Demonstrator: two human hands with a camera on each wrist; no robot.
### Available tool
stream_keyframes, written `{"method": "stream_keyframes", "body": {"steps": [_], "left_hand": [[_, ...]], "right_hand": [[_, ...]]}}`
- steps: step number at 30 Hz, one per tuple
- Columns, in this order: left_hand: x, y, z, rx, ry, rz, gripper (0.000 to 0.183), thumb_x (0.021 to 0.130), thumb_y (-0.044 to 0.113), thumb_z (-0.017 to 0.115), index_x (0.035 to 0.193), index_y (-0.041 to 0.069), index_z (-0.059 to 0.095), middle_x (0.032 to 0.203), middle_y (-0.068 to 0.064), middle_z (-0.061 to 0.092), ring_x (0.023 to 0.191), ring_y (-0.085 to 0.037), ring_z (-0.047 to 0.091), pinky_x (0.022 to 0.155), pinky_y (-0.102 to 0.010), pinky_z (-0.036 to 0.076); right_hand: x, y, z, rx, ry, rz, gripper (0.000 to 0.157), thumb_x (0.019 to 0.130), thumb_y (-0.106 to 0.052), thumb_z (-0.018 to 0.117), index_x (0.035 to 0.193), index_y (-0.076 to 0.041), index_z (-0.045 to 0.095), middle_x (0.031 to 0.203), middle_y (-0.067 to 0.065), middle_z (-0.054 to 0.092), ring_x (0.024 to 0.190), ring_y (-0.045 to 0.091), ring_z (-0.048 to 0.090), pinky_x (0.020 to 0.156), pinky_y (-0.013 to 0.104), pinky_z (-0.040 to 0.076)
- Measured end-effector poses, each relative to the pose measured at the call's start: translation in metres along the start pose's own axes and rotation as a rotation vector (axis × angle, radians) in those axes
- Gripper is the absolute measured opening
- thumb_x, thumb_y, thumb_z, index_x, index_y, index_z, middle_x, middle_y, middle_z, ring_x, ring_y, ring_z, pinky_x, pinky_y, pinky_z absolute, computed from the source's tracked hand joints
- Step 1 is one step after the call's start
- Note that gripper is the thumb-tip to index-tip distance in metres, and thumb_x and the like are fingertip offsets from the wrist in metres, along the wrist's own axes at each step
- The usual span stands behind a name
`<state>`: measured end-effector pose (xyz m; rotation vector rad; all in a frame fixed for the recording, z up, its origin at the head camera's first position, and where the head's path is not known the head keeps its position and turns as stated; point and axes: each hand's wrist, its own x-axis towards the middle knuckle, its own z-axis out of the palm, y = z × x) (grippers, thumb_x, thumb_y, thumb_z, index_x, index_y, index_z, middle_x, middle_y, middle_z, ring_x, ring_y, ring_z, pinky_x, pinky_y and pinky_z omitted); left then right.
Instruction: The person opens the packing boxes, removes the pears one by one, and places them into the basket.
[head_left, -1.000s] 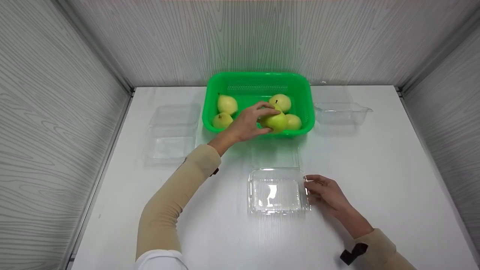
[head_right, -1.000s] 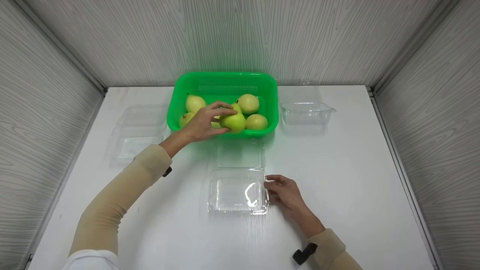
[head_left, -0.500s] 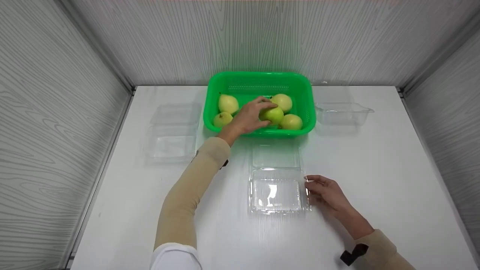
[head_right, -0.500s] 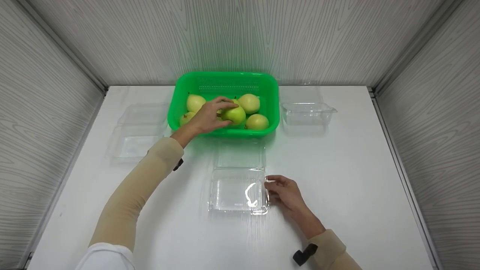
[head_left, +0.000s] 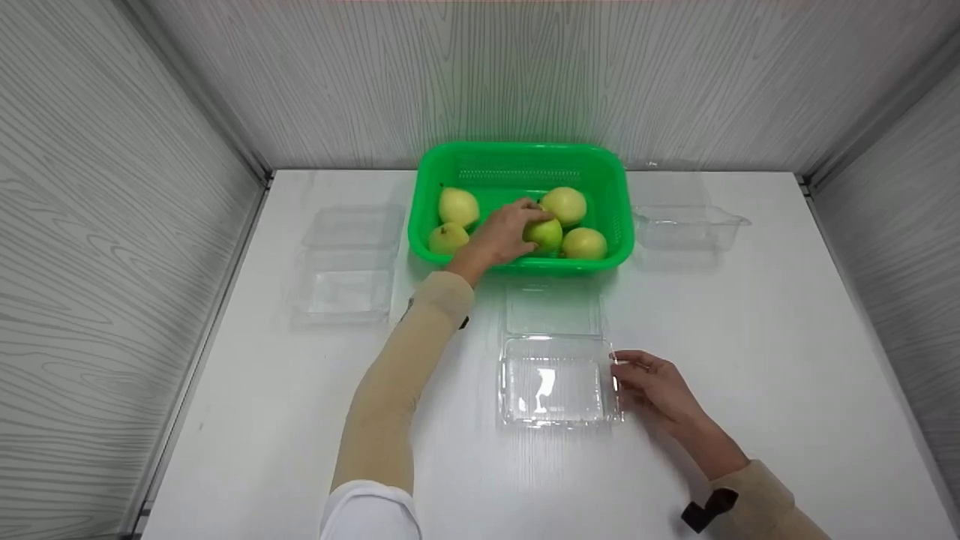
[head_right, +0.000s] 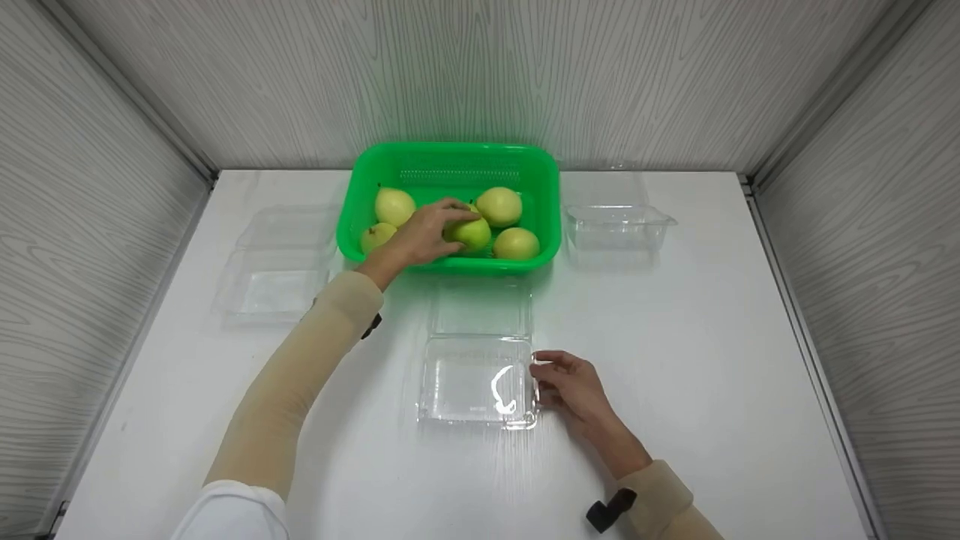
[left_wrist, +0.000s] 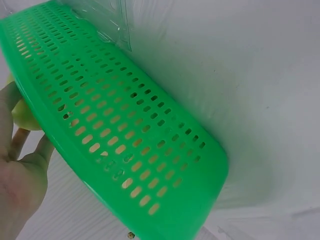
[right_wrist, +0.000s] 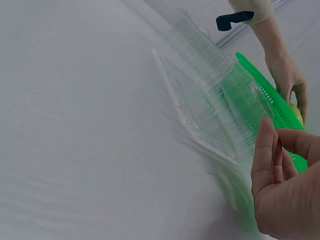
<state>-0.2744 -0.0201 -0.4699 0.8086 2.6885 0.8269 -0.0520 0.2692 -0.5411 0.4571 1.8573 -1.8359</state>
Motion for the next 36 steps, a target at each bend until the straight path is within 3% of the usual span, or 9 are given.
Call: {"method": "stream_keyframes", "body": {"steps": [5,12,22,29,36], "left_hand": [[0.0034,-0.0008,0.0042,-0.011,0.005,-0.008,0.054,0.101,0.015,0.072,0.152,0.016,0.057,0.156,-0.009,0.052,0.144,-0.032,0.053,0.122,-0.044,0.047],[0.0059,0.0027,0.0043,0.041,-0.045,-0.032,0.052,0.101,0.010,0.071,0.151,0.015,0.058,0.157,-0.008,0.052,0.147,-0.031,0.051,0.123,-0.045,0.045],[0.0060,-0.0017,0.0055,0.087,-0.062,-0.050,0.051,0.101,0.006,0.069,0.150,0.016,0.060,0.156,-0.008,0.054,0.147,-0.031,0.051,0.124,-0.045,0.044],[0.0033,-0.0031,0.0067,0.058,-0.076,-0.070,0.039,0.103,0.012,0.068,0.141,0.014,0.067,0.142,-0.010,0.060,0.139,-0.032,0.055,0.120,-0.045,0.048],[0.0004,-0.0031,0.0049,0.061,-0.038,-0.070,0.043,0.102,0.022,0.071,0.143,0.013,0.064,0.139,-0.011,0.062,0.133,-0.031,0.059,0.116,-0.045,0.050]], "right_hand": [[-0.0003,-0.0001,0.0007,-0.010,0.011,0.013,0.049,0.099,-0.022,0.074,0.140,0.000,0.057,0.102,-0.003,0.074,0.089,0.010,0.069,0.074,0.024,0.060],[-0.0001,0.0005,0.0012,-0.012,0.020,0.021,0.047,0.098,-0.023,0.075,0.137,-0.002,0.059,0.101,-0.004,0.075,0.089,0.010,0.069,0.075,0.024,0.061],[0.0000,0.0006,0.0009,-0.002,0.011,0.014,0.045,0.098,-0.022,0.076,0.135,-0.002,0.060,0.099,-0.004,0.075,0.088,0.010,0.070,0.074,0.025,0.060],[-0.0002,0.0007,0.0010,-0.003,0.020,0.017,0.044,0.098,-0.022,0.075,0.134,-0.003,0.061,0.098,-0.004,0.076,0.087,0.010,0.070,0.073,0.024,0.060],[-0.0010,-0.0003,0.0015,-0.019,0.031,0.026,0.046,0.099,-0.023,0.074,0.137,-0.002,0.060,0.100,-0.006,0.074,0.087,0.009,0.069,0.074,0.023,0.057]]}}
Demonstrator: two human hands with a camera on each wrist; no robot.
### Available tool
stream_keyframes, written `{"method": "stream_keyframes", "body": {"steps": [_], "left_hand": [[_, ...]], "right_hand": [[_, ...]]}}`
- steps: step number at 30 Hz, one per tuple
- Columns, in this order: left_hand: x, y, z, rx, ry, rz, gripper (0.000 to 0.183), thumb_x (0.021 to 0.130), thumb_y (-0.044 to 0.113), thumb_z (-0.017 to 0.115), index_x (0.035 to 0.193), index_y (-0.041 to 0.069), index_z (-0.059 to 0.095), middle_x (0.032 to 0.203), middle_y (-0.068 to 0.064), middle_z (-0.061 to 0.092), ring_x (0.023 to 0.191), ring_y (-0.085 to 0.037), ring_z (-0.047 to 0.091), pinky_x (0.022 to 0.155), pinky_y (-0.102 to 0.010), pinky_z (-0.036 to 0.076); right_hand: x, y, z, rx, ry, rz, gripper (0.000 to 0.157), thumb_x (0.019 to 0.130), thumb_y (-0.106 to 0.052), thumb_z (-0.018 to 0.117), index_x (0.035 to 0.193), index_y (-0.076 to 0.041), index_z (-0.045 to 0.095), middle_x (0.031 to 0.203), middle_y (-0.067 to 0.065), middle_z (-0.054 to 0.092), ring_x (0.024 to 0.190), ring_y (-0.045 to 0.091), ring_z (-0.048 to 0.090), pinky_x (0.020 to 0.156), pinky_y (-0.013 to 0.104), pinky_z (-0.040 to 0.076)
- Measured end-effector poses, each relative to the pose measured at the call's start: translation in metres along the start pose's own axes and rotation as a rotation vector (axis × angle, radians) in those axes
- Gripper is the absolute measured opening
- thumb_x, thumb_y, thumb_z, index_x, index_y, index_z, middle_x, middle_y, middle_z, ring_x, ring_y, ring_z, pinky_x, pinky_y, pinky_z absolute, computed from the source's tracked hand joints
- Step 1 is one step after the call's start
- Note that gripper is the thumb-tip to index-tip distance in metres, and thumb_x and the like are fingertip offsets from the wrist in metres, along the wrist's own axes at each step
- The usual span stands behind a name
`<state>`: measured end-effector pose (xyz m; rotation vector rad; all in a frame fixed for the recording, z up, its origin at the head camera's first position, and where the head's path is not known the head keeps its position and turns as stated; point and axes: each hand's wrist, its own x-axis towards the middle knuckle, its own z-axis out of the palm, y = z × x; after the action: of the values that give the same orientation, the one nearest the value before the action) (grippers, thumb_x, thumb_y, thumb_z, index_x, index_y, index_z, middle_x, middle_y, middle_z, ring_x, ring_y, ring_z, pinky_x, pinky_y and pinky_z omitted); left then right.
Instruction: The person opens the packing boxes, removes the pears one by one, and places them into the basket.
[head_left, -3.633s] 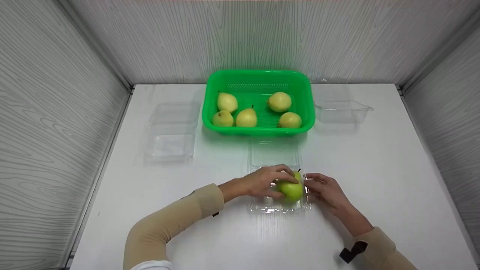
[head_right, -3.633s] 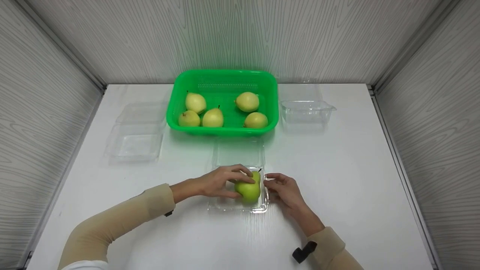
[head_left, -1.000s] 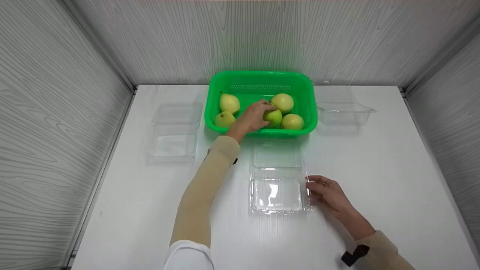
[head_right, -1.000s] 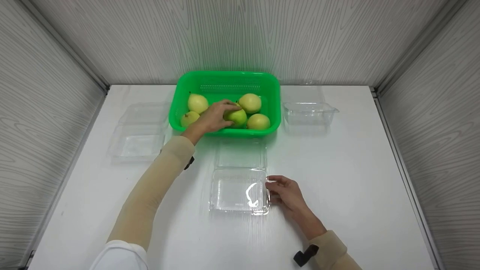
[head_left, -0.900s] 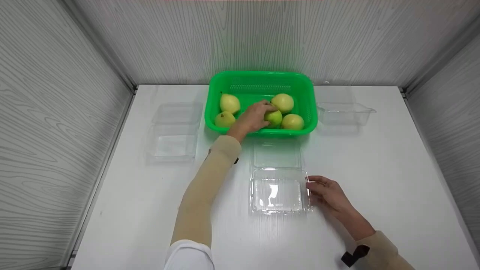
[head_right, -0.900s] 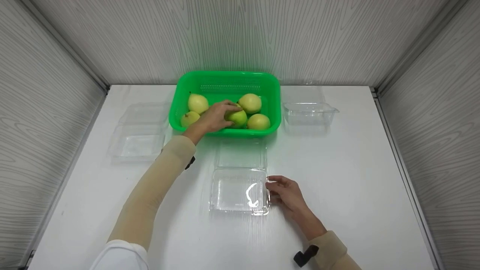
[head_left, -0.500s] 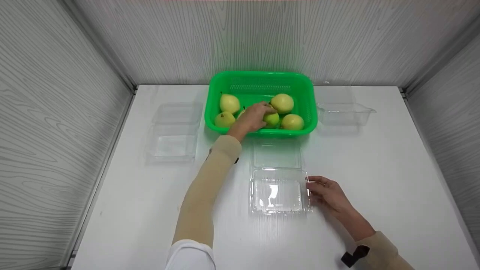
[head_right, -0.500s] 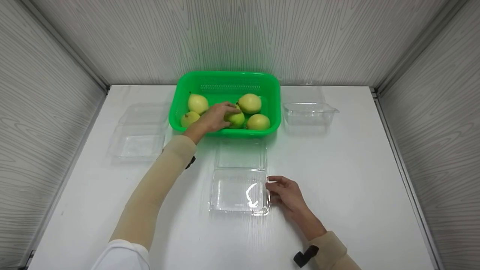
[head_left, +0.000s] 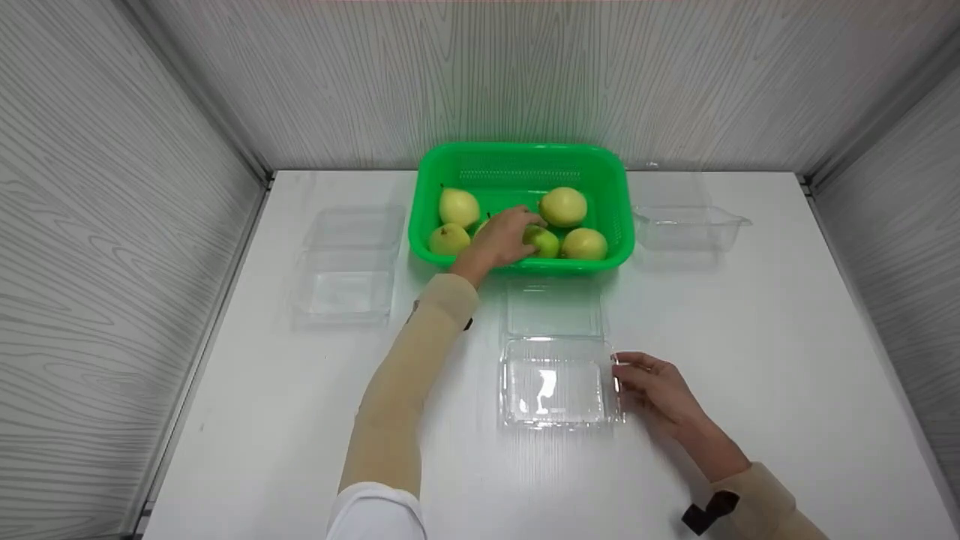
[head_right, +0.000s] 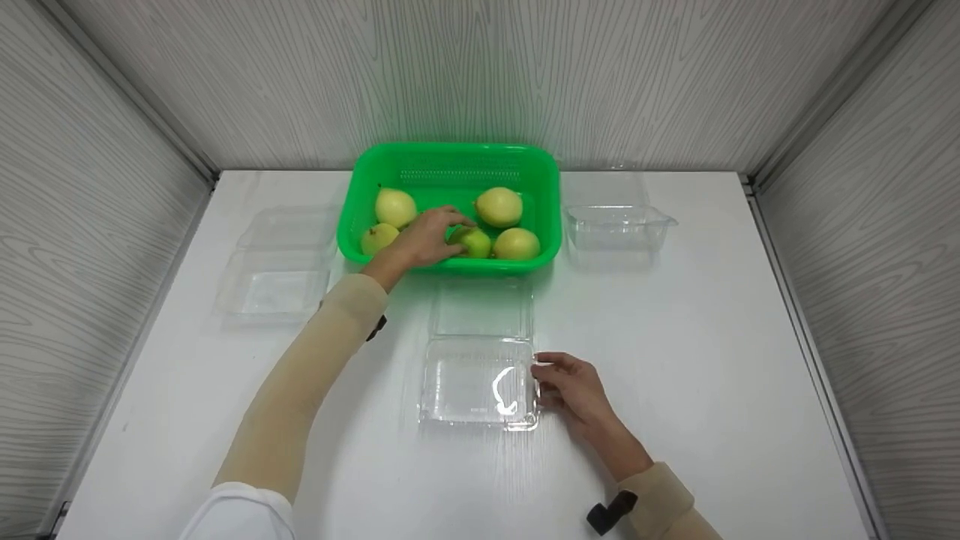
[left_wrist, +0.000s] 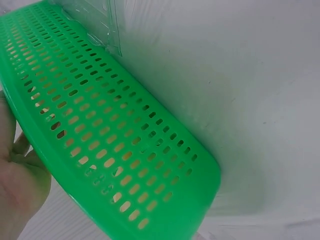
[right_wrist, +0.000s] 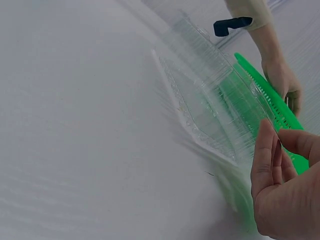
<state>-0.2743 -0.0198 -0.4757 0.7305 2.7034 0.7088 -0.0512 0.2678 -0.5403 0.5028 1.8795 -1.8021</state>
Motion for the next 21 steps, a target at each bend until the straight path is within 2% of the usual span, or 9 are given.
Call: {"method": "stream_keyframes", "body": {"steps": [5,9,13,17,21], "left_hand": [[-0.005,0.000,-0.003,-0.023,0.028,0.021,0.049,0.102,0.029,0.072,0.146,0.011,0.061,0.143,-0.013,0.061,0.135,-0.031,0.058,0.117,-0.045,0.049],[-0.012,0.002,-0.006,-0.003,0.041,0.024,0.052,0.102,0.033,0.070,0.149,0.013,0.059,0.144,-0.013,0.060,0.136,-0.030,0.057,0.116,-0.047,0.050],[-0.023,0.003,-0.009,0.037,0.055,0.031,0.055,0.103,0.040,0.067,0.150,0.015,0.057,0.146,-0.012,0.060,0.138,-0.031,0.056,0.117,-0.048,0.049],[-0.035,0.004,-0.010,0.072,0.073,0.034,0.059,0.104,0.049,0.063,0.152,0.016,0.055,0.151,-0.009,0.058,0.142,-0.031,0.054,0.121,-0.048,0.047],[-0.047,0.003,-0.009,0.088,0.100,0.036,0.065,0.102,0.055,0.062,0.153,0.015,0.055,0.151,-0.010,0.057,0.144,-0.032,0.052,0.122,-0.049,0.046]], "right_hand": [[0.000,-0.001,0.000,0.018,-0.002,0.003,0.048,0.099,-0.023,0.075,0.138,0.000,0.059,0.098,-0.006,0.074,0.086,0.008,0.069,0.074,0.023,0.057],[-0.001,-0.003,-0.003,0.018,0.006,-0.012,0.049,0.100,-0.026,0.074,0.139,-0.001,0.060,0.099,-0.008,0.076,0.089,0.008,0.070,0.077,0.024,0.058],[-0.001,-0.008,-0.006,-0.007,0.022,-0.056,0.052,0.101,-0.029,0.073,0.142,-0.001,0.058,0.106,-0.008,0.077,0.096,0.008,0.072,0.082,0.025,0.059],[-0.001,-0.015,-0.008,-0.047,0.047,-0.117,0.057,0.102,-0.033,0.070,0.146,0.000,0.054,0.123,0.001,0.076,0.103,0.007,0.075,0.090,0.024,0.063],[-0.003,-0.023,-0.009,-0.117,0.088,-0.198,0.058,0.105,-0.036,0.066,0.148,0.000,0.053,0.141,0.015,0.066,0.106,0.005,0.074,0.093,0.024,0.063]]}}
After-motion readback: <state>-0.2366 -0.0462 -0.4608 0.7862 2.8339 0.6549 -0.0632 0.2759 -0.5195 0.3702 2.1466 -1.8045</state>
